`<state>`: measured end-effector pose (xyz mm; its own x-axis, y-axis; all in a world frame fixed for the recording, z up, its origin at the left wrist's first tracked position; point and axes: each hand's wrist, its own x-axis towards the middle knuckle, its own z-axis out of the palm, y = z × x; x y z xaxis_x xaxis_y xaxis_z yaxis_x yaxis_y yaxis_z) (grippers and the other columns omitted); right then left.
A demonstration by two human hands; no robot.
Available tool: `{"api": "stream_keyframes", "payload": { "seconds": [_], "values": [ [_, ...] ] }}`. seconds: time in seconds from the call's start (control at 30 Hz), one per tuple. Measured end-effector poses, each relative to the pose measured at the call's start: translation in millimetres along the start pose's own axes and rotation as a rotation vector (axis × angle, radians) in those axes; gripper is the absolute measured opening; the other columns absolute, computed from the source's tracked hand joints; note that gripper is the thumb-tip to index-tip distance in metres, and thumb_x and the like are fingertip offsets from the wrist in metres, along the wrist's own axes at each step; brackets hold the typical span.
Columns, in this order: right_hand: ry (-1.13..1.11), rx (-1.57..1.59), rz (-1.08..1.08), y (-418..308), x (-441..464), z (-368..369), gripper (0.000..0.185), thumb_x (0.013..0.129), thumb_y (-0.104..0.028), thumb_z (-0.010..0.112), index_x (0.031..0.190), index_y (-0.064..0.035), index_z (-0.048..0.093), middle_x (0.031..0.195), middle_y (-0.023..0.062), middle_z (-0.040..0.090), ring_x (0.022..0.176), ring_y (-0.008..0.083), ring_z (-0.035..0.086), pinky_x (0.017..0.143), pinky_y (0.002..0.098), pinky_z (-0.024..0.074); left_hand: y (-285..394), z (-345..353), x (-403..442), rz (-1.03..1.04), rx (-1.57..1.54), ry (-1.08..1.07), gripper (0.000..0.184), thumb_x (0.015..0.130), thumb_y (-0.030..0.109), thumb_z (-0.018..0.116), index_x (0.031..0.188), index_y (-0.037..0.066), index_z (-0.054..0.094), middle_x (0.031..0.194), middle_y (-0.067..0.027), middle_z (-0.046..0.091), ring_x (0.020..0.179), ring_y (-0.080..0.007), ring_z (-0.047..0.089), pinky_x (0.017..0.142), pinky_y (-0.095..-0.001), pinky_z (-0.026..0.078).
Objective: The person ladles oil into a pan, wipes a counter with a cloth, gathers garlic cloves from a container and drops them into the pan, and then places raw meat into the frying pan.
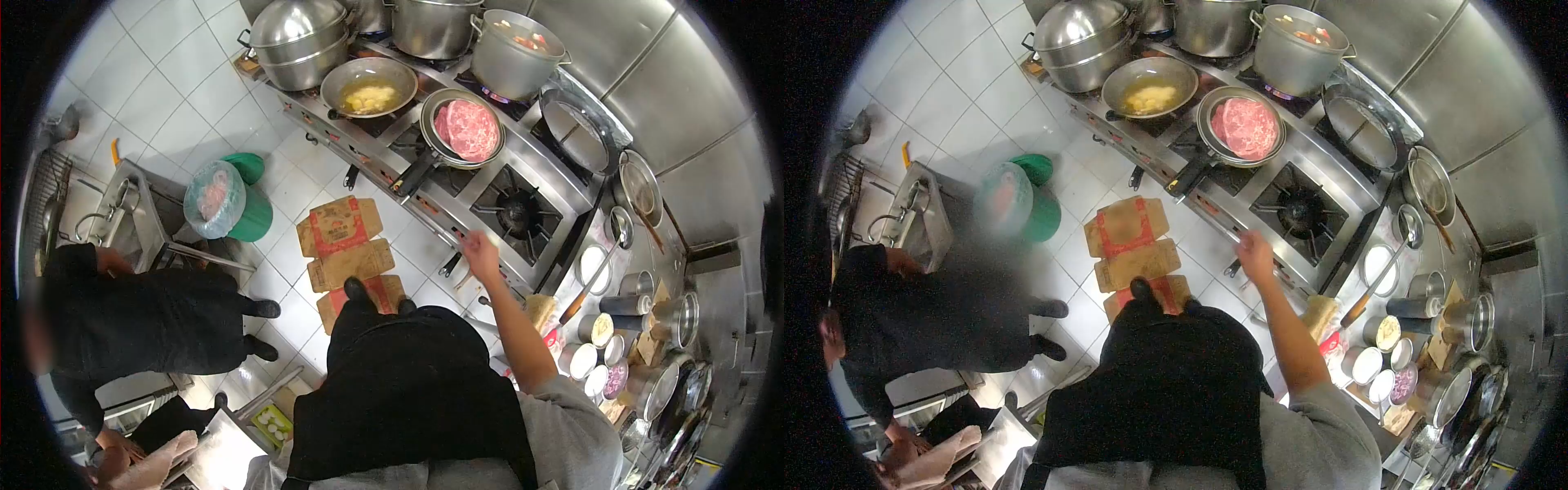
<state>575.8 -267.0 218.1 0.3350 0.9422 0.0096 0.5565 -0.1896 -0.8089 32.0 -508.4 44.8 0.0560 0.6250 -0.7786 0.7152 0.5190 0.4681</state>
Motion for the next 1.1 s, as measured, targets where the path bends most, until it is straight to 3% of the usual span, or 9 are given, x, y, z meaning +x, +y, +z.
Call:
{"api": "stream_keyframes", "payload": {
  "seconds": [0.13,0.2,0.27,0.3,0.37,0.63,0.67,0.97,1.1],
  "values": [
    [0.336,-0.247,-0.367,-63.3,98.0,1.1,0.037,0.070,-0.013,0.071,0.102,-0.0033,0.055,0.090,0.0153,0.056,0.085,0.0311,0.057,0.073,0.0399,0.0469,20.7,-61.9,91.5,0.366,0.281,-0.059,0.030,0.088,0.024,0.059,0.110,0.004,0.060,0.091,-0.0098,0.066,0.071,-0.0234,0.062,0.070,-0.0346,0.052],
    [0.387,-0.343,-0.344,-84.8,139.0,2.5,0.049,0.066,-0.013,0.074,0.109,-0.0060,0.053,0.105,0.0173,0.052,0.099,0.0352,0.052,0.082,0.0421,0.0446,-4.5,-113.5,136.1,-0.022,-1.166,-0.655,0.032,0.085,0.014,0.059,0.115,0.003,0.055,0.091,-0.0192,0.065,0.077,-0.0325,0.065,0.062,-0.0489,0.055],
    [0.360,-0.490,-0.338,-86.9,171.7,6.5,0.055,0.064,-0.013,0.076,0.112,-0.0070,0.052,0.109,0.0182,0.050,0.102,0.0375,0.050,0.085,0.0432,0.0433,19.9,-151.5,125.2,-0.009,-1.325,-0.391,0.031,0.088,0.019,0.059,0.111,0.000,0.052,0.085,-0.0175,0.064,0.065,-0.0267,0.063,0.052,-0.0411,0.053],
    [0.347,-0.560,-0.341,-88.2,183.9,7.3,0.058,0.063,-0.013,0.077,0.114,-0.0075,0.051,0.111,0.0186,0.049,0.104,0.0387,0.049,0.087,0.0437,0.0427,71.4,-164.7,89.1,0.037,-0.820,0.106,0.028,0.090,0.023,0.059,0.106,0.001,0.053,0.082,-0.0155,0.064,0.063,-0.0234,0.063,0.049,-0.0379,0.052],
    [0.350,-0.613,-0.315,-88.3,200.3,12.0,0.062,0.060,-0.013,0.079,0.115,-0.0081,0.050,0.114,0.0189,0.048,0.105,0.0389,0.048,0.089,0.0438,0.0420,56.7,-182.3,109.1,-0.035,-0.683,0.186,0.027,0.089,0.025,0.059,0.104,0.004,0.054,0.080,-0.0141,0.064,0.063,-0.0214,0.063,0.048,-0.0361,0.052],
    [0.289,-0.738,-0.224,-76.8,235.0,17.4,0.063,0.060,-0.012,0.076,0.115,-0.0061,0.045,0.113,0.0173,0.046,0.107,0.0375,0.047,0.086,0.0440,0.0458,-30.5,-178.2,147.4,-0.440,-0.989,-0.396,0.028,0.086,0.029,0.065,0.099,0.006,0.056,0.077,-0.0107,0.063,0.057,-0.0202,0.060,0.048,-0.0358,0.051],
    [0.266,-0.747,-0.212,-83.3,232.9,15.1,0.062,0.060,-0.011,0.074,0.115,-0.0059,0.045,0.113,0.0169,0.046,0.106,0.0369,0.047,0.085,0.0440,0.0467,37.5,-183.7,103.4,-0.352,-0.461,-0.110,0.029,0.086,0.030,0.066,0.097,0.005,0.057,0.075,-0.0104,0.063,0.055,-0.0198,0.060,0.047,-0.0347,0.051],
    [0.258,-0.741,-0.286,-74.7,255.5,-19.5,0.038,0.075,-0.019,0.061,0.108,-0.0060,0.046,0.104,0.0164,0.052,0.098,0.0370,0.053,0.077,0.0468,0.0491,62.3,-219.7,144.2,-0.265,-0.991,-0.183,0.021,0.090,0.020,0.059,0.096,0.002,0.049,0.066,-0.0071,0.054,0.049,-0.0108,0.048,0.038,-0.0271,0.037],
    [0.310,-0.671,-0.386,-61.4,287.1,-43.8,0.029,0.078,-0.019,0.058,0.100,-0.0047,0.048,0.092,0.0189,0.055,0.083,0.0405,0.057,0.069,0.0501,0.0490,149.7,-218.7,126.3,-0.175,-0.744,-0.013,0.023,0.090,0.022,0.059,0.101,0.002,0.054,0.076,-0.0106,0.062,0.056,-0.0170,0.058,0.046,-0.0296,0.047]
  ]
}}
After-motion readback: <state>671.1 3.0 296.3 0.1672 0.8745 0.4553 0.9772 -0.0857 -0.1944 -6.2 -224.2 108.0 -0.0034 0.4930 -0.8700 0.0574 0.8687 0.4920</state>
